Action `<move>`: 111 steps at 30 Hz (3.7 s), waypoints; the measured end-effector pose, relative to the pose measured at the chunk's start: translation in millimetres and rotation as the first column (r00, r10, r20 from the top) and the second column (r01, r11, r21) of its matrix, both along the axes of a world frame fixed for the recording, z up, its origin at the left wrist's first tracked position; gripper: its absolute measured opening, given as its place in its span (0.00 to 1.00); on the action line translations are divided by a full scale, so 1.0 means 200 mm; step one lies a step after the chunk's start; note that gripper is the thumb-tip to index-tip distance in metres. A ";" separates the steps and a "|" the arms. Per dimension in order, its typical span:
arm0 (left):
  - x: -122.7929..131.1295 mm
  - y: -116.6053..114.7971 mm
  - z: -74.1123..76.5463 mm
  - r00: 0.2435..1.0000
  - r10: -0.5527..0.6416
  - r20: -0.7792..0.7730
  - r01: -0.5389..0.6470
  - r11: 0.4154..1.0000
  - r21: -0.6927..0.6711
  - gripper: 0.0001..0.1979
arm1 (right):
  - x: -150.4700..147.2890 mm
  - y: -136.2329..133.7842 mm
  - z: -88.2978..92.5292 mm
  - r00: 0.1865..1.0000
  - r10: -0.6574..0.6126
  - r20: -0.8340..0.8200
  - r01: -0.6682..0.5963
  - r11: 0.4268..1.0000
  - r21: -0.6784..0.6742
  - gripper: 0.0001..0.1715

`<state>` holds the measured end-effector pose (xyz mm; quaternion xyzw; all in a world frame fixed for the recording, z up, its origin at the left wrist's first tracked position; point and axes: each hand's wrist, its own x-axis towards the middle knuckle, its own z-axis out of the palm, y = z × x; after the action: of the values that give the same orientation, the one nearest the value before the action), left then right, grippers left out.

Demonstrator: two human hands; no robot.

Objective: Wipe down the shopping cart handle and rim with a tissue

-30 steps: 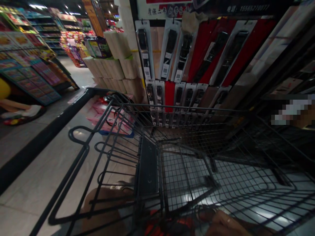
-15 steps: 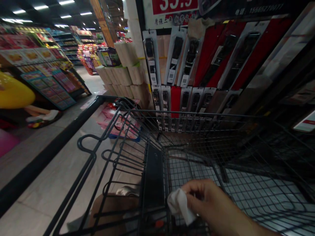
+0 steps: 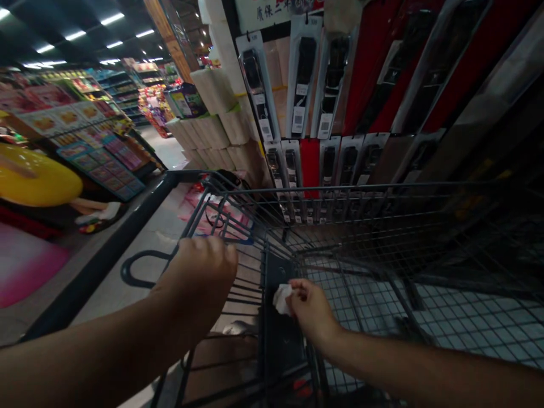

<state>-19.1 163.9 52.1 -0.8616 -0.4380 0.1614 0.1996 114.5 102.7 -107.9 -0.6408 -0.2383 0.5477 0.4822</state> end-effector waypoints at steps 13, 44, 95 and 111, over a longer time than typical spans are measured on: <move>-0.03 0.07 -0.05 0.963 0.027 -0.267 -0.049 0.996 -0.079 0.26 | -0.16 0.13 -0.08 0.914 0.136 0.383 -0.267 0.911 0.314 0.17; -0.01 0.04 -0.09 0.966 0.112 -0.231 -0.129 0.990 -0.061 0.30 | -0.06 0.25 -0.20 0.763 0.159 0.627 -0.525 0.719 0.456 0.23; 0.08 0.08 -0.07 0.977 0.211 -0.042 -0.215 0.963 -0.165 0.28 | -0.08 0.62 -0.16 0.761 -0.070 0.645 -0.346 0.797 0.495 0.23; 0.09 0.09 -0.07 0.974 0.226 0.005 -0.223 0.964 -0.146 0.24 | 0.13 0.44 -0.39 0.533 0.022 0.846 -0.427 0.870 0.246 0.26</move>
<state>-1.6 181.8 37.5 -0.8202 -0.5221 0.2052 0.1122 140.6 190.4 -185.0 -0.6614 -0.6304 0.1785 0.3651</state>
